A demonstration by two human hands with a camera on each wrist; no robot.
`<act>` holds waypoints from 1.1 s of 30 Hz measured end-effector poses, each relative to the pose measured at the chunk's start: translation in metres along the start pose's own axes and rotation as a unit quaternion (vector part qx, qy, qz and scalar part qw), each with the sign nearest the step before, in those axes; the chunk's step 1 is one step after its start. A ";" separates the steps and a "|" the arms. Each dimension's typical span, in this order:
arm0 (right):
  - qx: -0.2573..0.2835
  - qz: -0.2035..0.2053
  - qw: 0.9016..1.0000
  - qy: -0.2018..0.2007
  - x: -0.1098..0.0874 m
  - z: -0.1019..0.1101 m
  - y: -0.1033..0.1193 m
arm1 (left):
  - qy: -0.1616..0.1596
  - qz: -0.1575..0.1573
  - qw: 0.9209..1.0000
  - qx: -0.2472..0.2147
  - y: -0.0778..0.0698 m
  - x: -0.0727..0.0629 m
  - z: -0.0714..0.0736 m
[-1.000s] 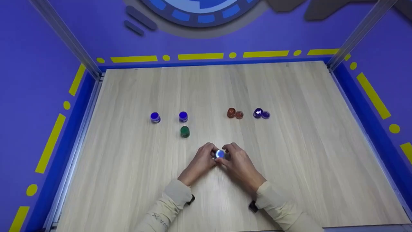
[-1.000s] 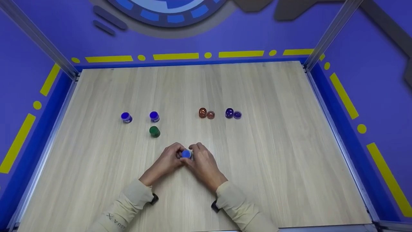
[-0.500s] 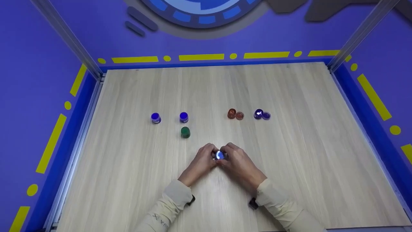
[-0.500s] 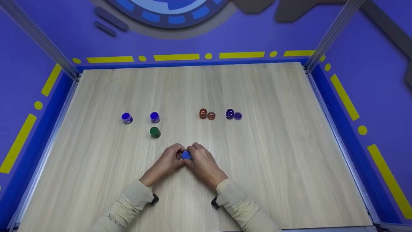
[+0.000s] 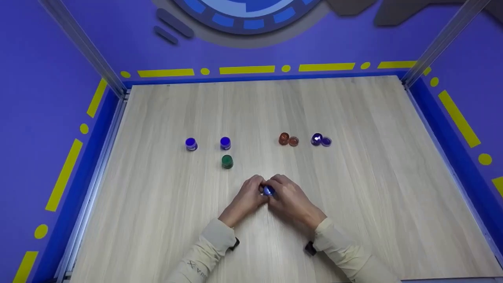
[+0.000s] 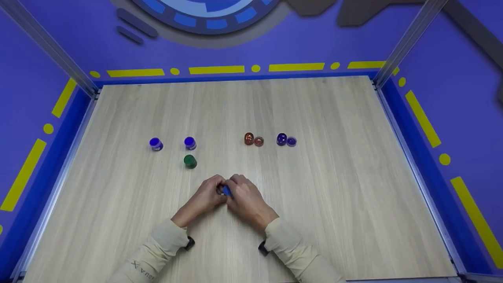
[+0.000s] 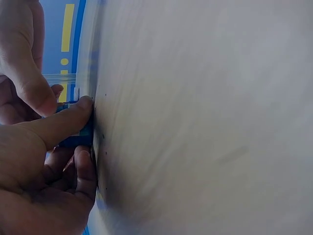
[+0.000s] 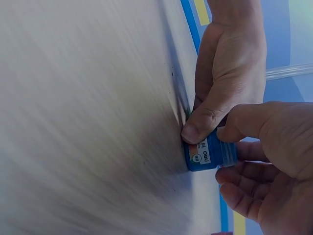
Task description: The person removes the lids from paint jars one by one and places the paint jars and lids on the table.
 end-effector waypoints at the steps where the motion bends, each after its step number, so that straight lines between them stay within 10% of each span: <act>1: 0.000 0.005 1.000 -0.002 0.000 0.000 0.000 | 0.000 -0.001 1.000 0.001 0.000 0.000 0.000; 16: 0.052 -0.018 0.998 0.030 -0.002 0.001 -0.009 | 0.002 -0.007 1.000 0.006 -0.002 0.000 -0.003; 33: 0.176 -0.049 0.982 -0.056 -0.014 0.028 -0.024 | 0.024 0.025 0.999 0.008 0.001 -0.007 -0.005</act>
Point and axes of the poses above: each hand's wrist, its own x-axis towards the middle knuckle, its own z-axis out of the back of the hand, y = z × x, the point moved 9 cm from there along x, towards the middle knuckle, and after that the axes turned 15 degrees about -y, right-handed, at the moved point
